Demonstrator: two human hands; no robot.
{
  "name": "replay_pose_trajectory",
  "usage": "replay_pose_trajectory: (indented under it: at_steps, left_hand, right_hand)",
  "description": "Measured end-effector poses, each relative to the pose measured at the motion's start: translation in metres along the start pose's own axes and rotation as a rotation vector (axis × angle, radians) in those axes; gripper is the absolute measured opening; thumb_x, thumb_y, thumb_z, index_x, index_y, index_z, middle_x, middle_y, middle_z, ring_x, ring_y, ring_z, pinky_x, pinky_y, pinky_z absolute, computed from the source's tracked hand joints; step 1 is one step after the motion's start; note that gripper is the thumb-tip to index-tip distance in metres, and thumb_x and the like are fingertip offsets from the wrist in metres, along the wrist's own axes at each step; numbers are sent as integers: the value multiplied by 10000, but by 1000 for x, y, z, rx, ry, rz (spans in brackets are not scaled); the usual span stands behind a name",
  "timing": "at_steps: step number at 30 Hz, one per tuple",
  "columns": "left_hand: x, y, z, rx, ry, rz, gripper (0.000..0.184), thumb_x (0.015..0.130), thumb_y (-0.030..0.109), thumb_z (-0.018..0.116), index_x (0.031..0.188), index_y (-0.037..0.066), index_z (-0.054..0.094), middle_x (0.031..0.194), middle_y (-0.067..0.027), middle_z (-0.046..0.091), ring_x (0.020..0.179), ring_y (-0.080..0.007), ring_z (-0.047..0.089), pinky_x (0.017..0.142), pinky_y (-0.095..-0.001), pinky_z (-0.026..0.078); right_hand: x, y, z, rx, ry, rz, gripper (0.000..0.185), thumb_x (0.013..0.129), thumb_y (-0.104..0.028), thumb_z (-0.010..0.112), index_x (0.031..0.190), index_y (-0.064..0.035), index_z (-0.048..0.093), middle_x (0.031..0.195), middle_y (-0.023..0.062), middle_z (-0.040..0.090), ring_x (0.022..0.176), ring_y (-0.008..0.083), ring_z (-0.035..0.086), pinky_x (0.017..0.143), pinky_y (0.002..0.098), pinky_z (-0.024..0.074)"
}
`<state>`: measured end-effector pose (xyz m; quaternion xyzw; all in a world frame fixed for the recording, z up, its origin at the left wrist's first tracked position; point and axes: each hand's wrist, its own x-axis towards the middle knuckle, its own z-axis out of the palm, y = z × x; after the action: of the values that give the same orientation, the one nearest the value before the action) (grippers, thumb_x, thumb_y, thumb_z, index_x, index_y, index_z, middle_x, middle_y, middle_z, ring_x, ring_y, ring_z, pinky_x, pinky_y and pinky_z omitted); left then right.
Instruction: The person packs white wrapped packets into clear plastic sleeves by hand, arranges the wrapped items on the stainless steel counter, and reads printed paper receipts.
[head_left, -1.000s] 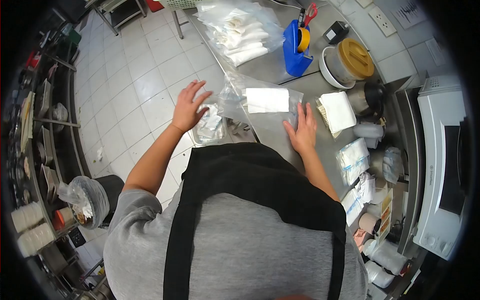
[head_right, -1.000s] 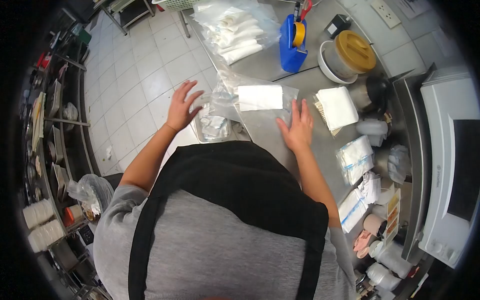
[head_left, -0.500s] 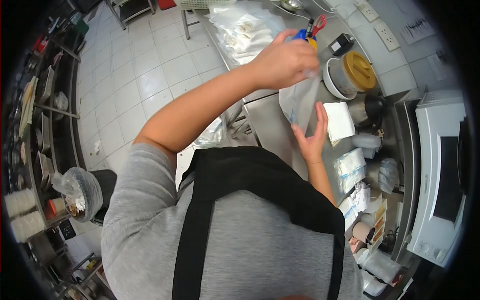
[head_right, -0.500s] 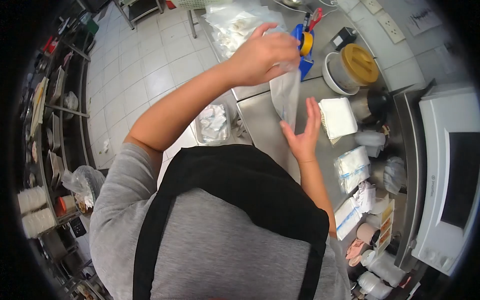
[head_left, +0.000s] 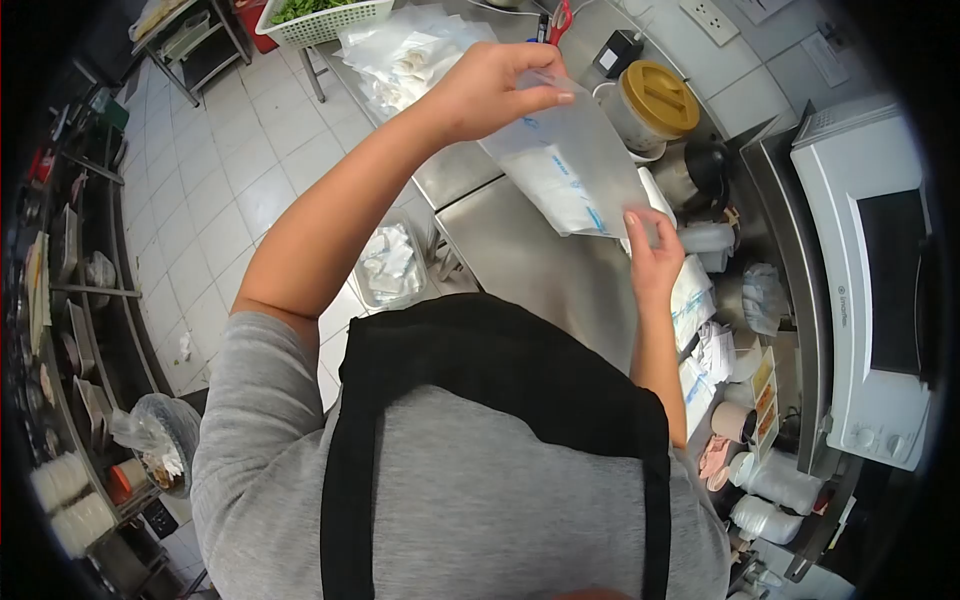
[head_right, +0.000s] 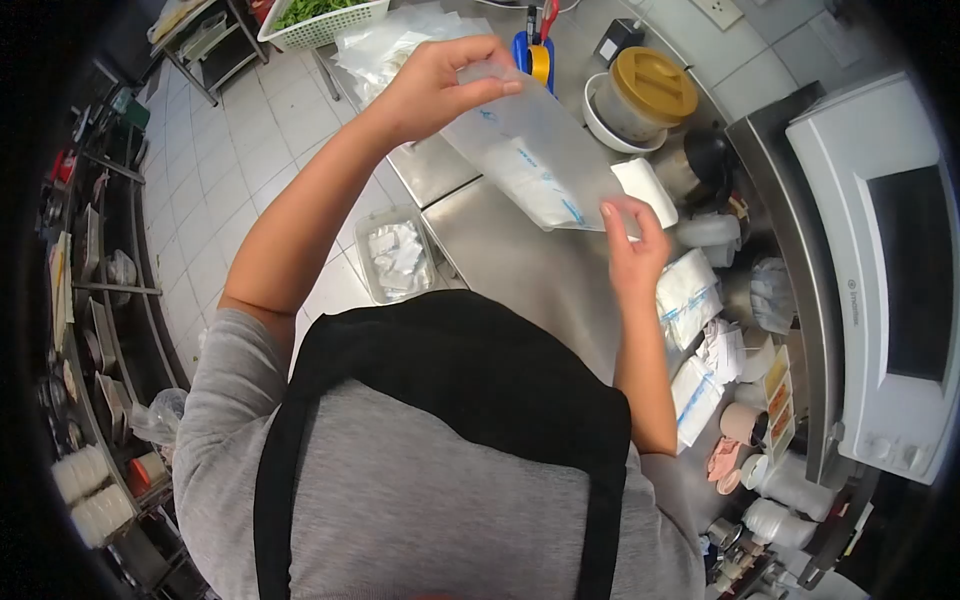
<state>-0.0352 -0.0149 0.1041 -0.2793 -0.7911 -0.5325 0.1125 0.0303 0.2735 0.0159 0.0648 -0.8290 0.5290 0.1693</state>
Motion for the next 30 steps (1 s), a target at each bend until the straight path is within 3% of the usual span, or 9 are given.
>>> replay_pose_trajectory:
  at_steps: [3, 6, 9, 13, 17, 20, 25, 26, 30]
  left_hand:
    - [-4, -36, 7, -103, -5, -30, 92, 875, 154, 648, 920, 74, 638, 926, -19, 655, 911, -120, 577, 822, -286, 459]
    - [-25, -63, 7, -127, -96, 20, 57, 848, 88, 649, 902, 95, 634, 1020, -23, 673, 1068, -170, 560, 929, -321, 441]
    - [-73, -91, 15, -66, -258, 43, 162, 763, 3, 670, 880, 106, 629, 1112, -28, 674, 1243, -228, 483, 1030, -380, 398]
    - [-140, -126, 38, 4, -345, -13, 269, 694, -35, 678, 912, 120, 646, 1145, -5, 668, 1297, -256, 440, 1063, -422, 366]
    - [-161, -132, 53, 433, -286, 234, 392, 628, -2, 721, 984, 155, 673, 1177, 45, 649, 1282, -256, 452, 1053, -434, 354]
    - [-166, -149, 57, 394, -322, 265, 365, 657, 54, 727, 1001, 170, 685, 1160, 54, 652, 1228, -236, 487, 1023, -431, 359]
    - [-160, -151, 63, 245, -233, -68, 146, 800, 174, 707, 945, 162, 712, 995, 35, 674, 1018, -188, 548, 925, -386, 382]
    - [-158, -149, 69, 249, -117, -55, 94, 824, 227, 702, 879, 151, 711, 840, 7, 649, 903, -184, 551, 871, -372, 388]
    - [-146, -147, 90, 295, 54, -286, 142, 819, 270, 687, 849, 133, 665, 702, -31, 609, 770, -216, 578, 830, -373, 377]
  right_hand:
    - [-5, 11, 5, 126, 129, -4, 59, 850, -41, 660, 897, -7, 649, 989, 100, 671, 976, 221, 622, 896, 298, 452]
    - [-15, 18, -1, -52, 97, -334, 57, 823, -38, 665, 874, -47, 640, 1030, 93, 681, 1073, 251, 612, 945, 347, 446]
    - [-39, 32, -15, -379, -178, -544, 141, 759, -27, 677, 879, -87, 633, 1077, 66, 681, 1158, 268, 577, 991, 394, 422]
    - [-87, 70, -6, -457, -341, -469, 268, 689, -13, 678, 933, -115, 636, 1184, 41, 642, 1224, 287, 525, 1029, 462, 380]
    - [-102, 75, 2, -482, -364, -423, 309, 712, -32, 691, 1010, -102, 642, 1279, 63, 583, 1247, 300, 499, 1022, 472, 379]
    - [-101, 97, 2, -464, -436, -480, 259, 741, -46, 685, 994, -92, 658, 1211, 64, 620, 1196, 295, 537, 991, 447, 404]
    - [-97, 98, 9, -316, -211, -171, 97, 819, -86, 660, 914, -64, 667, 956, 72, 676, 922, 252, 621, 818, 365, 475]
    - [-96, 99, 12, -305, -145, -110, 72, 838, -100, 656, 898, -61, 667, 893, 73, 682, 844, 229, 635, 771, 343, 488]
    - [-94, 113, 29, -173, 76, 252, 96, 867, -134, 662, 860, -42, 636, 719, 55, 619, 639, 107, 539, 619, 260, 455]
